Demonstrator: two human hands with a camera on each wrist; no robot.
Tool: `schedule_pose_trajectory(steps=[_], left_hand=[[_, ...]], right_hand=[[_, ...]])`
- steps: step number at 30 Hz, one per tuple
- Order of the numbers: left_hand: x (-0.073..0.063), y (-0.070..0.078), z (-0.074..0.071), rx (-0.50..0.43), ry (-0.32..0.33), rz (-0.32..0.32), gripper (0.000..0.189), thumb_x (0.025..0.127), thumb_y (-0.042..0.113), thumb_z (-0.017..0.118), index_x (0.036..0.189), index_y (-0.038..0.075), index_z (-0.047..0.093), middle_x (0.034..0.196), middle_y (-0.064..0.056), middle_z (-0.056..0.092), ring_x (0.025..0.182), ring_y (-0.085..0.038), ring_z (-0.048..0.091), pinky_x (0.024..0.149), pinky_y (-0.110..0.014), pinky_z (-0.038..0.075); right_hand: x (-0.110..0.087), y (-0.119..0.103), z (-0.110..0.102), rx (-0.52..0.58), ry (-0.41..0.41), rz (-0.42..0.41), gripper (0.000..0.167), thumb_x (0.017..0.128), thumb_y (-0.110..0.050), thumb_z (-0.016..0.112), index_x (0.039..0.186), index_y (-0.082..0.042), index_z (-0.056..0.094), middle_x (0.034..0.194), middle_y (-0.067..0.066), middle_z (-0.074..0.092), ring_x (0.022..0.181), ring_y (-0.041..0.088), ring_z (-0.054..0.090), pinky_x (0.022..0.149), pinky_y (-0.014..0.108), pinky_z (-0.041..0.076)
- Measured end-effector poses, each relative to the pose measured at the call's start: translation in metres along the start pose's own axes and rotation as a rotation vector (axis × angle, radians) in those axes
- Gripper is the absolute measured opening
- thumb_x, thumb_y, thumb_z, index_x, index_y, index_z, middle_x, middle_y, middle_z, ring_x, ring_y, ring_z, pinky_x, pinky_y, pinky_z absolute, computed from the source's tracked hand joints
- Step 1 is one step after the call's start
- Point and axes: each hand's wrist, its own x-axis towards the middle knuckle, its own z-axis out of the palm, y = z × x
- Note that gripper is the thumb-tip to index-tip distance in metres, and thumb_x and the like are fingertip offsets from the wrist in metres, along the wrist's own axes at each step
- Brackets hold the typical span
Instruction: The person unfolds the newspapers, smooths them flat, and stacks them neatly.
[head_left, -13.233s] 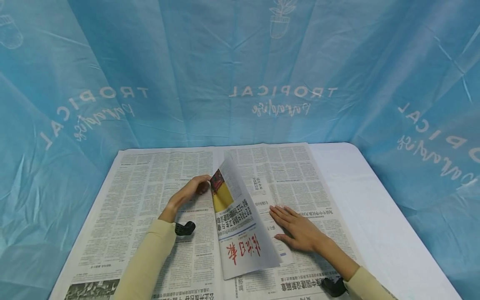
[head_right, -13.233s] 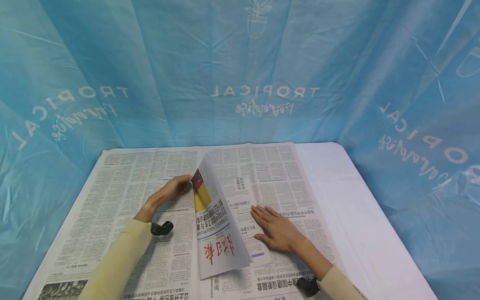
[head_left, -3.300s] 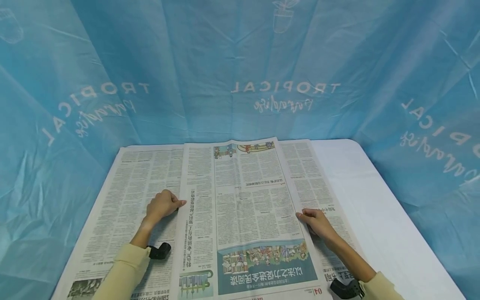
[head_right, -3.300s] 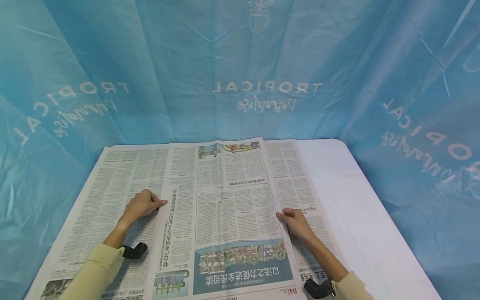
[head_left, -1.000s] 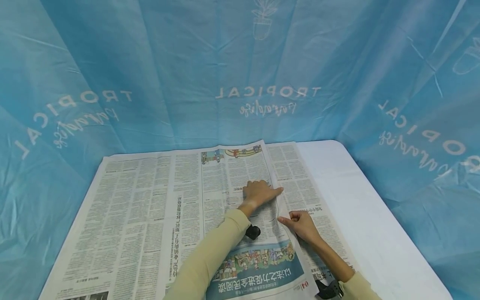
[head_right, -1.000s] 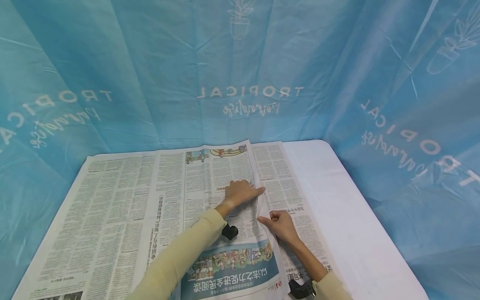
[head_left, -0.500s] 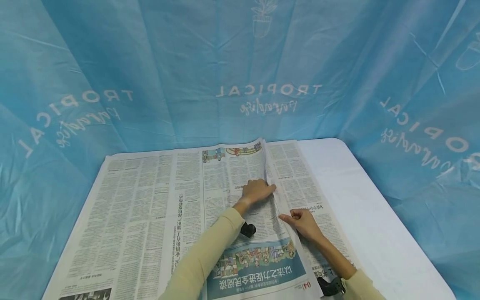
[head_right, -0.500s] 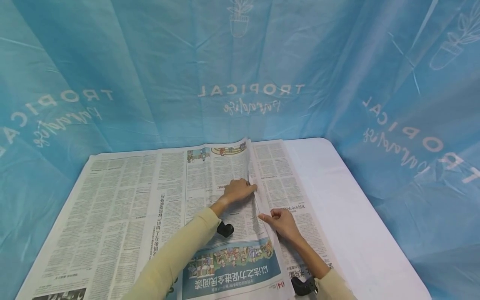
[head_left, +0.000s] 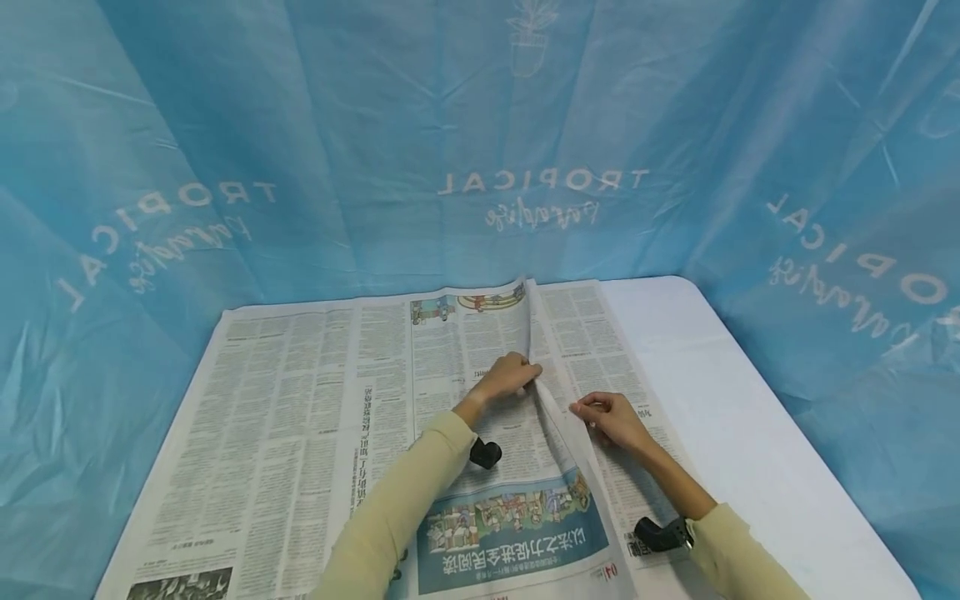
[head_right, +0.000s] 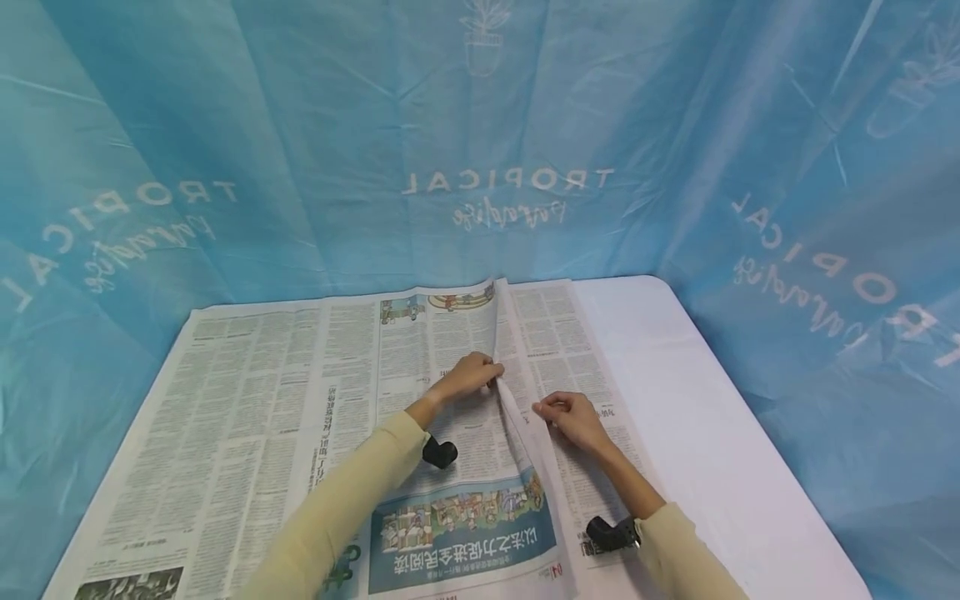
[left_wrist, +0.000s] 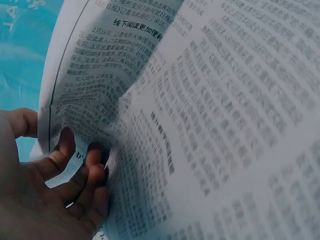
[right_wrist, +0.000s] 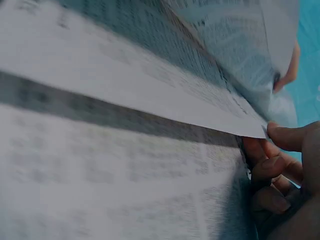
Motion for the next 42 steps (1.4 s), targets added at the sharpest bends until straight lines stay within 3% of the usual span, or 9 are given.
schedule_pose_trajectory(steps=[6, 10, 17, 22, 24, 27, 31, 37, 42], left_hand=[[-0.006, -0.001, -0.01, -0.012, 0.004, -0.018, 0.036, 0.094, 0.02, 0.047, 0.059, 0.014, 0.041, 0.057, 0.0, 0.045, 0.05, -0.011, 0.035, 0.052, -0.023, 0.032], [-0.01, 0.0, -0.017, -0.011, 0.017, -0.036, 0.032, 0.093, 0.019, 0.049, 0.061, 0.014, 0.046, 0.057, 0.0, 0.048, 0.049, -0.013, 0.041, 0.05, -0.023, 0.034], [-0.021, -0.008, -0.031, -0.022, 0.031, -0.101, 0.034, 0.09, 0.015, 0.052, 0.057, 0.014, 0.041, 0.047, 0.005, 0.033, 0.044, -0.009, 0.027, 0.049, -0.025, 0.03], [-0.034, -0.017, -0.04, -0.058, 0.055, -0.127, 0.014, 0.091, 0.01, 0.052, 0.086, 0.0, 0.06, 0.063, 0.0, 0.046, 0.051, -0.012, 0.039, 0.052, -0.026, 0.035], [-0.041, -0.019, -0.044, -0.068, 0.057, -0.12, 0.021, 0.094, 0.01, 0.054, 0.105, -0.006, 0.062, 0.074, -0.004, 0.056, 0.057, -0.014, 0.046, 0.055, -0.027, 0.039], [-0.049, -0.021, -0.051, -0.076, 0.058, -0.073, 0.027, 0.096, 0.01, 0.06, 0.116, -0.008, 0.06, 0.084, -0.015, 0.067, 0.063, -0.02, 0.059, 0.058, -0.029, 0.046], [-0.061, -0.025, -0.062, -0.114, 0.051, -0.015, 0.032, 0.092, 0.007, 0.066, 0.119, -0.009, 0.058, 0.09, -0.024, 0.071, 0.065, -0.021, 0.067, 0.063, -0.035, 0.054], [-0.079, -0.032, -0.082, -0.193, 0.015, -0.028, 0.044, 0.091, 0.002, 0.066, 0.131, -0.009, 0.052, 0.102, -0.026, 0.071, 0.078, -0.015, 0.069, 0.074, -0.039, 0.057], [-0.098, -0.045, -0.1, -0.051, 0.049, -0.082, 0.036, 0.092, 0.004, 0.066, 0.124, -0.007, 0.054, 0.078, -0.017, 0.068, 0.065, -0.012, 0.058, 0.061, -0.03, 0.047]], right_hand=[[0.018, -0.004, -0.005, 0.02, -0.047, 0.02, 0.038, 0.095, -0.028, 0.066, 0.111, 0.007, 0.064, 0.072, 0.0, 0.064, 0.042, 0.008, 0.041, 0.043, 0.026, 0.036], [0.029, -0.009, -0.006, 0.04, -0.04, 0.054, 0.043, 0.093, -0.028, 0.067, 0.117, 0.008, 0.061, 0.078, 0.0, 0.068, 0.041, 0.007, 0.045, 0.042, 0.023, 0.035], [0.035, -0.008, -0.006, -0.016, -0.014, 0.114, 0.045, 0.093, -0.027, 0.068, 0.121, 0.008, 0.059, 0.062, -0.002, 0.061, 0.041, 0.008, 0.045, 0.042, 0.023, 0.036], [0.036, -0.004, -0.004, -0.015, -0.013, 0.093, 0.041, 0.092, -0.028, 0.069, 0.113, 0.007, 0.062, 0.054, -0.003, 0.055, 0.04, 0.008, 0.044, 0.041, 0.023, 0.034], [0.036, -0.002, -0.003, -0.013, -0.02, 0.075, 0.041, 0.093, -0.029, 0.068, 0.112, 0.007, 0.062, 0.051, -0.003, 0.052, 0.04, 0.008, 0.042, 0.041, 0.023, 0.033], [0.036, -0.002, -0.004, -0.016, -0.03, 0.051, 0.039, 0.093, -0.03, 0.068, 0.109, 0.006, 0.063, 0.048, -0.002, 0.049, 0.04, 0.008, 0.041, 0.04, 0.024, 0.032], [0.036, -0.003, -0.005, -0.019, -0.04, 0.028, 0.036, 0.093, -0.031, 0.068, 0.104, 0.004, 0.066, 0.048, -0.002, 0.047, 0.041, 0.009, 0.041, 0.041, 0.025, 0.032], [0.036, -0.005, -0.006, -0.005, -0.058, 0.027, 0.037, 0.092, -0.031, 0.068, 0.104, 0.004, 0.064, 0.049, -0.002, 0.047, 0.042, 0.009, 0.041, 0.041, 0.025, 0.032], [0.033, -0.006, -0.011, -0.015, -0.047, 0.055, 0.035, 0.091, -0.029, 0.07, 0.101, 0.004, 0.064, 0.052, -0.002, 0.048, 0.045, 0.01, 0.042, 0.043, 0.026, 0.034]])
